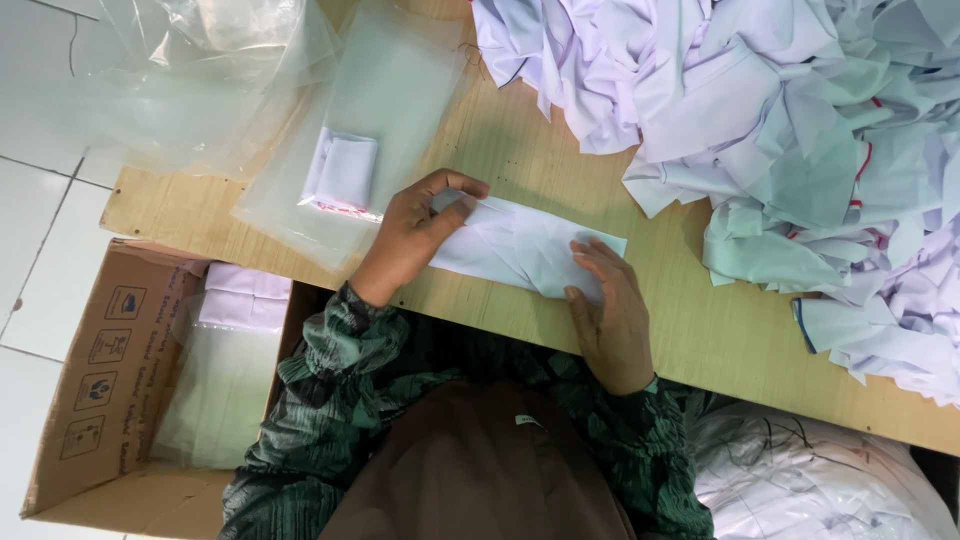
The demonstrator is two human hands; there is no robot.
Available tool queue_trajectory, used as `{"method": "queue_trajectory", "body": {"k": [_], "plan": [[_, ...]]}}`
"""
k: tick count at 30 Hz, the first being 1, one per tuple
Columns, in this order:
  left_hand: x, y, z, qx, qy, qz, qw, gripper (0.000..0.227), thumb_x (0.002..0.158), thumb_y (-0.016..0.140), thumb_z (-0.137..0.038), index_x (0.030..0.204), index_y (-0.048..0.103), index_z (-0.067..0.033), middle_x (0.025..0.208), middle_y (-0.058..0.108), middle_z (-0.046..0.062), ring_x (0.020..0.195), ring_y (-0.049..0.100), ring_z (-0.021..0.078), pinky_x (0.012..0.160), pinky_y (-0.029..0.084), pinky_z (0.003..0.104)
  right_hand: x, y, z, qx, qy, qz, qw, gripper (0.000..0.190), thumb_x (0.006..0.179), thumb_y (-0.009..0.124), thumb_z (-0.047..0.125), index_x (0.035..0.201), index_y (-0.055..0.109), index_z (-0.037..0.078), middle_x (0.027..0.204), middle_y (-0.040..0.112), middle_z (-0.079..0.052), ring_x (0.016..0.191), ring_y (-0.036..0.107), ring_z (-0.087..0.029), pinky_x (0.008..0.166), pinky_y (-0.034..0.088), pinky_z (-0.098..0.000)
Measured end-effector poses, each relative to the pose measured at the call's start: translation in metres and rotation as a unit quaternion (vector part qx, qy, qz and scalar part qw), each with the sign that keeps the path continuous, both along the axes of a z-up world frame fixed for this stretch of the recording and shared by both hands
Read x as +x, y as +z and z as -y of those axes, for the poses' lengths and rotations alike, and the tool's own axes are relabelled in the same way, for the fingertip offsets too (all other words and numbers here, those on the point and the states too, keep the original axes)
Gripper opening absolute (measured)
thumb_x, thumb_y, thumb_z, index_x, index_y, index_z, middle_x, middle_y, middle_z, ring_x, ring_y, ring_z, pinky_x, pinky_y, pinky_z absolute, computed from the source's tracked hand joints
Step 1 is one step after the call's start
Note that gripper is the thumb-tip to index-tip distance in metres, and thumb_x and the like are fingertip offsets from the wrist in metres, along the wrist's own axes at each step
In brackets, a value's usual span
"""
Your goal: Folding small white fabric pieces and placing them into individual plastic bags for packaging.
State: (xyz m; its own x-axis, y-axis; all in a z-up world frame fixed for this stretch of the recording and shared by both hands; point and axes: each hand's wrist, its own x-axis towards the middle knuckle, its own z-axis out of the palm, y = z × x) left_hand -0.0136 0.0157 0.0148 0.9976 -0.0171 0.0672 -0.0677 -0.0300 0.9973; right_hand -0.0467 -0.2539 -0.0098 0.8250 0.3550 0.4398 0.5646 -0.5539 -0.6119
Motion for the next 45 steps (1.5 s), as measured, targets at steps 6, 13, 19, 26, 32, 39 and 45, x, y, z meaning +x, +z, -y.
{"method": "queue_trajectory", "body": {"k": [6, 13, 19, 26, 32, 39, 45], "plan": [[0.006, -0.009, 0.008, 0.114, 0.080, 0.071, 0.988, 0.015, 0.091, 0.072, 0.003, 0.103, 0.076, -0.0060, 0.099, 0.073, 0.013, 0.099, 0.072, 0.0336, 0.094, 0.057, 0.045, 0.011, 0.001, 0.024, -0.072, -0.020, 0.013, 0.997, 0.032, 0.103, 0.065, 0.021, 0.131, 0.064, 0.005, 0.140, 0.062, -0.013, 0.138, 0.052, -0.041, 0.113, 0.044, -0.0518], [0.002, -0.016, -0.004, 0.287, 0.114, 0.130, 0.942, 0.026, 0.084, 0.072, 0.014, 0.099, 0.077, -0.0078, 0.086, 0.071, 0.009, 0.085, 0.073, 0.0303, 0.077, 0.060, 0.039, 0.016, 0.011, 0.035, -0.090, -0.015, -0.014, 0.996, 0.027, 0.102, 0.066, 0.015, 0.126, 0.068, 0.003, 0.134, 0.064, -0.017, 0.133, 0.056, -0.042, 0.107, 0.049, -0.0525], [-0.003, -0.010, -0.004, 0.462, 0.141, 0.200, 0.852, 0.029, 0.080, 0.076, 0.013, 0.097, 0.078, -0.0104, 0.088, 0.067, 0.006, 0.086, 0.068, 0.0254, 0.076, 0.059, 0.037, 0.026, 0.011, 0.040, -0.117, -0.015, 0.000, 0.993, 0.024, 0.102, 0.066, 0.015, 0.124, 0.071, 0.006, 0.132, 0.064, -0.015, 0.129, 0.059, -0.040, 0.105, 0.052, -0.0519], [0.005, -0.008, -0.009, 0.603, 0.073, 0.145, 0.781, 0.032, 0.083, 0.078, -0.013, 0.114, 0.078, -0.0217, 0.102, 0.071, 0.002, 0.104, 0.061, 0.0220, 0.103, 0.037, 0.049, 0.043, 0.005, 0.036, -0.117, -0.038, 0.025, 0.992, 0.021, 0.105, 0.063, 0.015, 0.122, 0.074, 0.007, 0.114, 0.067, -0.013, 0.107, 0.064, -0.035, 0.090, 0.055, -0.0462], [0.026, -0.024, -0.011, 0.638, 0.030, 0.137, 0.757, 0.019, 0.082, 0.085, -0.021, 0.099, 0.078, -0.0216, 0.089, 0.070, 0.001, 0.095, 0.064, 0.0194, 0.111, 0.026, 0.052, 0.038, -0.006, 0.046, -0.118, -0.055, -0.004, 0.991, 0.022, 0.098, 0.075, 0.021, 0.117, 0.076, 0.010, 0.092, 0.065, -0.009, 0.089, 0.064, -0.032, 0.078, 0.053, -0.0452], [0.069, -0.034, 0.029, 0.657, 0.007, 0.229, 0.719, 0.010, 0.086, 0.082, -0.024, 0.093, 0.076, -0.0199, 0.092, 0.071, 0.002, 0.099, 0.065, 0.0196, 0.114, 0.019, 0.057, -0.003, 0.001, 0.062, -0.108, -0.069, -0.133, 0.983, 0.035, 0.093, 0.075, 0.022, 0.127, 0.069, 0.016, 0.082, 0.067, -0.003, 0.082, 0.064, -0.026, 0.077, 0.045, -0.0417], [0.090, -0.039, 0.076, 0.596, 0.010, 0.341, 0.726, 0.016, 0.084, 0.083, -0.011, 0.098, 0.076, -0.0171, 0.092, 0.066, 0.004, 0.100, 0.061, 0.0211, 0.114, 0.023, 0.055, -0.042, 0.016, 0.051, -0.095, -0.098, -0.151, 0.979, 0.040, 0.092, 0.076, 0.021, 0.129, 0.066, 0.012, 0.081, 0.068, -0.006, 0.079, 0.065, -0.029, 0.078, 0.046, -0.0432]]}}
